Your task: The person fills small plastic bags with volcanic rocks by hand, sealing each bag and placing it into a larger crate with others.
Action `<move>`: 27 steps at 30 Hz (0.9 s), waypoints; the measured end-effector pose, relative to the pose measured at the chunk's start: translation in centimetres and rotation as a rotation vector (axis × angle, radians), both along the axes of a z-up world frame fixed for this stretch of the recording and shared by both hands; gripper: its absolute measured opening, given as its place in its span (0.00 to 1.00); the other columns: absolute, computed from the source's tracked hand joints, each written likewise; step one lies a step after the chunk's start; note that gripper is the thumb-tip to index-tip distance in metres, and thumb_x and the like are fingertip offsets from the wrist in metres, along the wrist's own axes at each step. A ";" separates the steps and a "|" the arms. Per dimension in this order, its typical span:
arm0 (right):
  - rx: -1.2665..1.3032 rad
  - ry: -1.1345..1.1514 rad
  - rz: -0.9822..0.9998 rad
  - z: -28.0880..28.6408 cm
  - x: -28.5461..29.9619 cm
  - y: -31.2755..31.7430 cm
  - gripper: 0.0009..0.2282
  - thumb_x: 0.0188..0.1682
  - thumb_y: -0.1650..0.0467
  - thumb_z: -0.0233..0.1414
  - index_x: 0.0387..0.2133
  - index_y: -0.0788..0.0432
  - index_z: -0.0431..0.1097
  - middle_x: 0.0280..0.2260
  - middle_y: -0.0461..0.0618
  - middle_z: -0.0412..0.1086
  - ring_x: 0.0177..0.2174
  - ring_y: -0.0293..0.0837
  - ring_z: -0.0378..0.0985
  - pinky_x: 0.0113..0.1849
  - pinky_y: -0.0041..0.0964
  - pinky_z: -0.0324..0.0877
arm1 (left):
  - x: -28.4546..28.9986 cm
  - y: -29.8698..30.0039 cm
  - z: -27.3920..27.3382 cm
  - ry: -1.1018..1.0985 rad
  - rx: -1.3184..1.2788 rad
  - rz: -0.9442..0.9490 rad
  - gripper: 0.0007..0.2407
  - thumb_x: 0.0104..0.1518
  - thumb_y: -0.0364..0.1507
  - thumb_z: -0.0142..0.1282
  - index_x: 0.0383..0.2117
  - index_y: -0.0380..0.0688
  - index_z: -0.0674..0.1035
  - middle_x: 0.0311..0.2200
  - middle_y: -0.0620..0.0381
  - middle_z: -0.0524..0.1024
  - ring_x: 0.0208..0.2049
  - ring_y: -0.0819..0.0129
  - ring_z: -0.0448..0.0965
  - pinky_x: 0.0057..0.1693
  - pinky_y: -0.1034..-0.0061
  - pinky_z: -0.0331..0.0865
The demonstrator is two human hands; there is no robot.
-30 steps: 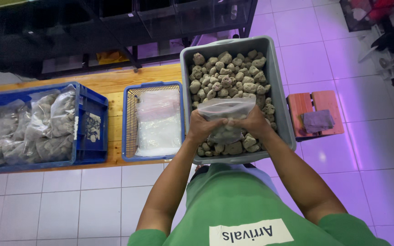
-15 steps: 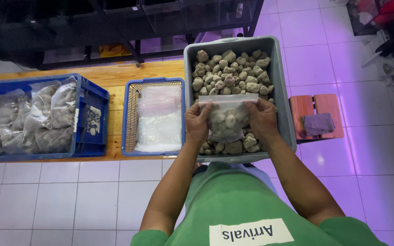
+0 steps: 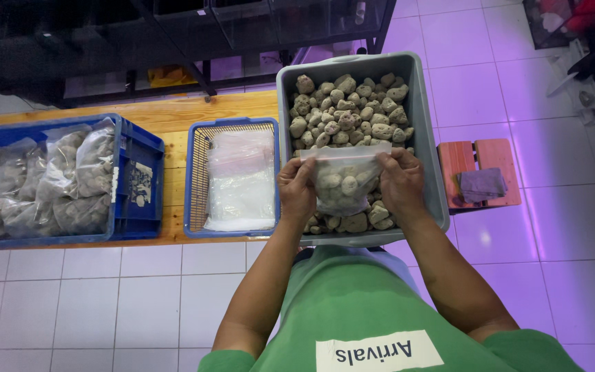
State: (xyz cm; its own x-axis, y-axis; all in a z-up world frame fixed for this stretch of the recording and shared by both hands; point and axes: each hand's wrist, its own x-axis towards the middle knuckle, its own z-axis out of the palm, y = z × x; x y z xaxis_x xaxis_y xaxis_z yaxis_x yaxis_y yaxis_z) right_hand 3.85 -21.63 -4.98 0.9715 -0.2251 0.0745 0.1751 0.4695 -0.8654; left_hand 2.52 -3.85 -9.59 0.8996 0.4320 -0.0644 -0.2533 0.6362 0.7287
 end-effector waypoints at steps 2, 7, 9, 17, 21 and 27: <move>0.017 0.006 0.001 -0.1 -0.1 0.2 0.06 0.44 0.78 0.53 0.22 0.59 0.66 0.20 0.46 0.66 0.24 0.34 0.68 0.31 0.29 0.66 | 0.1 -0.1 -0.4 -0.004 0.006 0.008 0.02 0.51 0.19 0.56 0.23 0.38 0.77 0.18 0.50 0.77 0.22 0.65 0.80 0.33 0.75 0.74; 0.032 0.041 0.012 0.0 -0.2 0.7 0.04 0.45 0.76 0.53 0.22 0.59 0.67 0.20 0.47 0.68 0.25 0.36 0.72 0.32 0.31 0.68 | -0.4 -0.3 1.9 -0.027 0.087 0.021 0.02 0.52 0.20 0.56 0.24 0.37 0.76 0.19 0.50 0.78 0.24 0.67 0.80 0.34 0.75 0.74; 0.022 0.045 0.023 -0.3 0.2 0.3 0.04 0.45 0.76 0.53 0.22 0.59 0.66 0.19 0.47 0.67 0.23 0.36 0.72 0.28 0.29 0.68 | -0.4 0.1 0.9 -0.016 0.037 0.002 0.03 0.53 0.20 0.54 0.23 0.36 0.76 0.16 0.50 0.76 0.19 0.68 0.78 0.30 0.77 0.73; -0.040 0.001 0.066 0.4 -0.5 1.1 0.04 0.41 0.77 0.55 0.22 0.62 0.67 0.19 0.48 0.68 0.24 0.35 0.72 0.29 0.31 0.69 | -0.9 -0.5 3.8 -0.029 0.088 0.004 0.01 0.51 0.20 0.56 0.25 0.36 0.76 0.14 0.54 0.74 0.17 0.72 0.76 0.27 0.79 0.72; -0.069 0.010 0.082 0.4 -0.6 1.4 0.05 0.37 0.79 0.59 0.24 0.65 0.70 0.21 0.50 0.70 0.25 0.34 0.70 0.29 0.30 0.68 | -2.1 -1.1 11.2 -0.011 0.318 -0.127 0.08 0.40 0.19 0.66 0.27 0.37 0.80 0.21 0.53 0.78 0.25 0.80 0.75 0.32 0.84 0.70; -0.088 -0.027 0.142 0.5 -0.6 1.6 0.12 0.30 0.82 0.63 0.28 0.65 0.71 0.24 0.51 0.73 0.28 0.35 0.75 0.32 0.26 0.69 | -0.8 -0.8 7.2 0.026 0.369 -0.096 0.09 0.39 0.22 0.69 0.24 0.38 0.79 0.18 0.57 0.76 0.22 0.82 0.72 0.30 0.86 0.66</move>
